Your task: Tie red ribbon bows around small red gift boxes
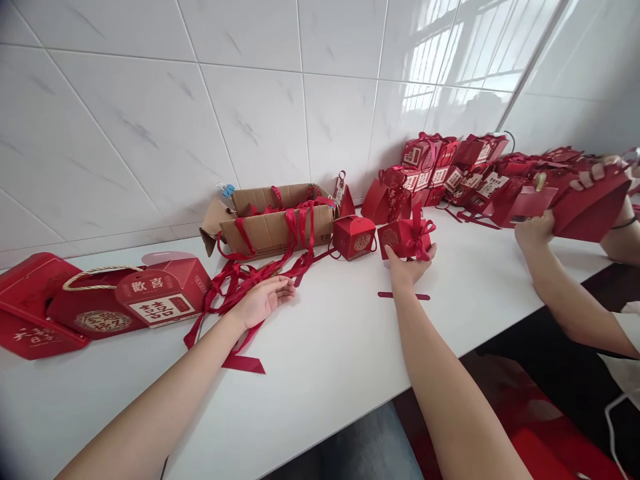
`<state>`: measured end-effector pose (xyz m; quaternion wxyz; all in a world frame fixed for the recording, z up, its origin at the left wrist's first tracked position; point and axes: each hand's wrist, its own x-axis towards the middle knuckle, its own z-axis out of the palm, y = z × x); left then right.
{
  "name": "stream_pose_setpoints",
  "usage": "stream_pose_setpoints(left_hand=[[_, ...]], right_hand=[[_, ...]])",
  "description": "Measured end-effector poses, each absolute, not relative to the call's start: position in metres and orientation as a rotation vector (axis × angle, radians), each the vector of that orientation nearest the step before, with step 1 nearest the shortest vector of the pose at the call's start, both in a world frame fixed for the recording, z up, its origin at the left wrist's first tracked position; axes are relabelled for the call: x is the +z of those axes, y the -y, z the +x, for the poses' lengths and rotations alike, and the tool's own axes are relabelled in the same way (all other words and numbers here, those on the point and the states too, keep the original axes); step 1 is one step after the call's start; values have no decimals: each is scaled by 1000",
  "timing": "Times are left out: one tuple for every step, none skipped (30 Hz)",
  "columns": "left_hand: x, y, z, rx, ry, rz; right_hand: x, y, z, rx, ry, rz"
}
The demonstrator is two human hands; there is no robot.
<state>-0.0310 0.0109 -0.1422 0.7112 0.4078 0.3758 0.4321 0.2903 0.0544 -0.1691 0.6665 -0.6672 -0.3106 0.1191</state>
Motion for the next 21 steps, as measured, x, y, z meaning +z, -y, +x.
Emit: stream_pose_setpoints(left_hand=[[-142,-11,-31,962,-840,903],[-142,-12,-31,968,-847,899],[-142,-12,-30,974,-853,896],[-142,-12,-30,980,-859,892],[-142,-12,-29,986,-864,890],[-141,-11,-29,990,-869,890],[-140,-11,-28,993,-872,892],[-140,-10,-28,994,-875,897],[-139,-10,-28,995,-878,903],[-139,-9,-28,998,-881,909],[-139,-9,-28,999,-883,915],[-139,-9,-28,1000,-886,920],[-140,-9,-28,1001,-888,924],[-140,-10,-29,1000,-891,928],[-141,-10,-29,999,-893,932],[-141,-10,-29,997,-895,937],[-141,-10,-29,997,-896,940],[-142,-10,-29,997,-897,944],[-142,-10,-30,998,-897,948],[-142,-10,-30,1000,-896,952],[-143,-10,-30,1002,-896,958]], right_hand=[[-169,-55,292,234,651,-1546],[-169,-55,293,211,594,-1600],[-167,-55,293,212,547,-1654],[-166,-55,293,237,533,-1698],[-164,-54,292,269,536,-1727],[-163,-53,290,294,547,-1744],[-161,-53,288,297,561,-1752],[-160,-52,287,276,570,-1753],[-159,-52,286,239,568,-1750],[-159,-52,286,204,561,-1740],[-159,-52,286,187,557,-1724],[-160,-53,287,194,561,-1703],[-160,-54,289,225,576,-1683],[-162,-56,290,269,598,-1672],[-163,-58,291,315,629,-1664],[-164,-60,292,357,660,-1655],[-166,-62,292,393,693,-1646],[-167,-63,292,422,726,-1636],[-167,-64,292,443,760,-1624],[-168,-64,291,458,794,-1611],[-168,-63,289,467,827,-1597]])
